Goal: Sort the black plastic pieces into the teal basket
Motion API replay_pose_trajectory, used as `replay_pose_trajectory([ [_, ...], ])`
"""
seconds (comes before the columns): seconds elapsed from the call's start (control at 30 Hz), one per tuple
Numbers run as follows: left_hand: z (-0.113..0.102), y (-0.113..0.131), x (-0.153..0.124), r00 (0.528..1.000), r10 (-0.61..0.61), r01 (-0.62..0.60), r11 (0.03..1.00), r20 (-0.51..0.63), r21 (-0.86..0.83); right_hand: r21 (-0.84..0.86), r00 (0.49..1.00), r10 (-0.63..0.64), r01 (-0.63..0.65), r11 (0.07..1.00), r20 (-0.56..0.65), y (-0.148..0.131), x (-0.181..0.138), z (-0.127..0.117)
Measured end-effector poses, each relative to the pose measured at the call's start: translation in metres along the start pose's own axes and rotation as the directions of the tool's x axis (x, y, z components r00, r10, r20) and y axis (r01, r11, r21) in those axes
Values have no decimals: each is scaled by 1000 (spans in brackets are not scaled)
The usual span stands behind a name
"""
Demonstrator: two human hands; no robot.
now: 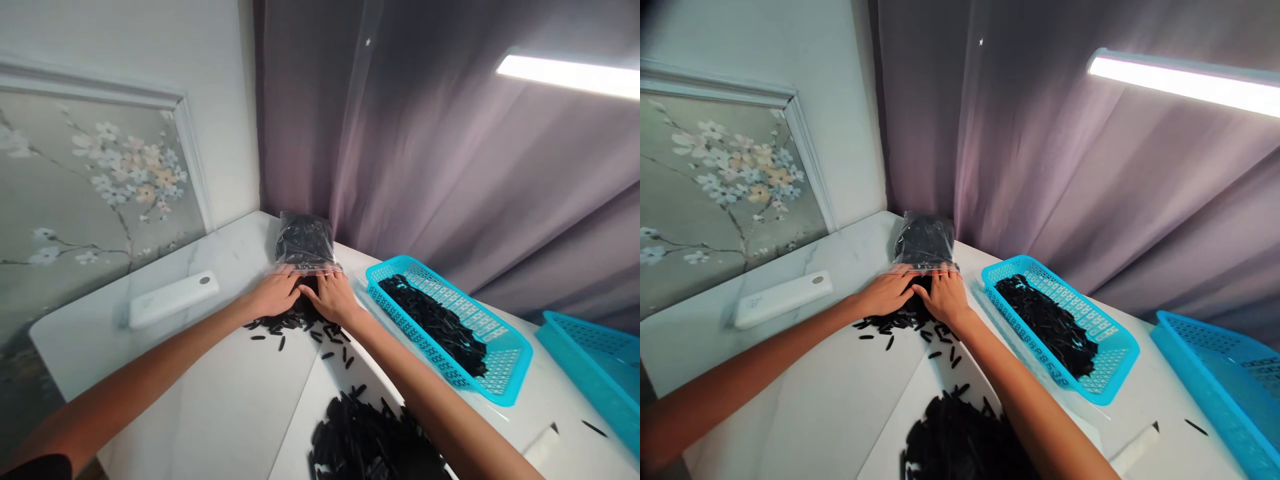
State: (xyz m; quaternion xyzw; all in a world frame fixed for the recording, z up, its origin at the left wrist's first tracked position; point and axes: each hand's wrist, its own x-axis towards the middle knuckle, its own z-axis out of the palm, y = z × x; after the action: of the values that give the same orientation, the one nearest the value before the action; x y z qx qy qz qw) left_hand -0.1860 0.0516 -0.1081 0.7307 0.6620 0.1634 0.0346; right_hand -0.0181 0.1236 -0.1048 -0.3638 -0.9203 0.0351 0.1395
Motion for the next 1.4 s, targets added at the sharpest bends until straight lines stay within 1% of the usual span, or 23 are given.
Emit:
replay_pose_trajectory([
  [0.23, 8, 2, 11, 999, -33, 35, 998, -35, 57, -149, 997, 60, -66, 987, -43, -4, 21, 5],
  [0.4, 10, 0, 12, 1000, -12, 14, 997, -26, 77, -182, 1000, 15, -19, 983, -23, -8, 19, 1],
  [0.53, 8, 1, 10, 1000, 2, -1, 997, -12, 79, -173, 999, -35, 36, 984, 7, -8, 11, -4],
  [0.67, 4, 5, 6, 1000, -5, 5, 998, -1, 69, -155, 996, -78, 83, 984, 40, -5, 9, -6],
  [0.8, -5, 5, 6, 998, 20, -23, 999, 65, 47, -127, 992, -89, 99, 987, 84, -1, 13, -9],
  [0.97, -21, 6, 7, 979, 110, -106, 994, 172, -28, -40, 971, -178, 186, 982, 160, 2, 10, -18],
  [1.07, -27, 11, -2, 973, 139, -130, 990, 185, -63, 8, 958, -222, 224, 974, 182, 1, 2, -24],
  [1.17, -29, 18, -17, 973, 166, -155, 985, 160, -80, 39, 953, -241, 238, 970, 186, -1, -12, -31],
  [1.4, -32, 33, -56, 960, 252, -238, 964, 124, -118, 92, 952, -241, 228, 969, 187, -14, -59, -41],
])
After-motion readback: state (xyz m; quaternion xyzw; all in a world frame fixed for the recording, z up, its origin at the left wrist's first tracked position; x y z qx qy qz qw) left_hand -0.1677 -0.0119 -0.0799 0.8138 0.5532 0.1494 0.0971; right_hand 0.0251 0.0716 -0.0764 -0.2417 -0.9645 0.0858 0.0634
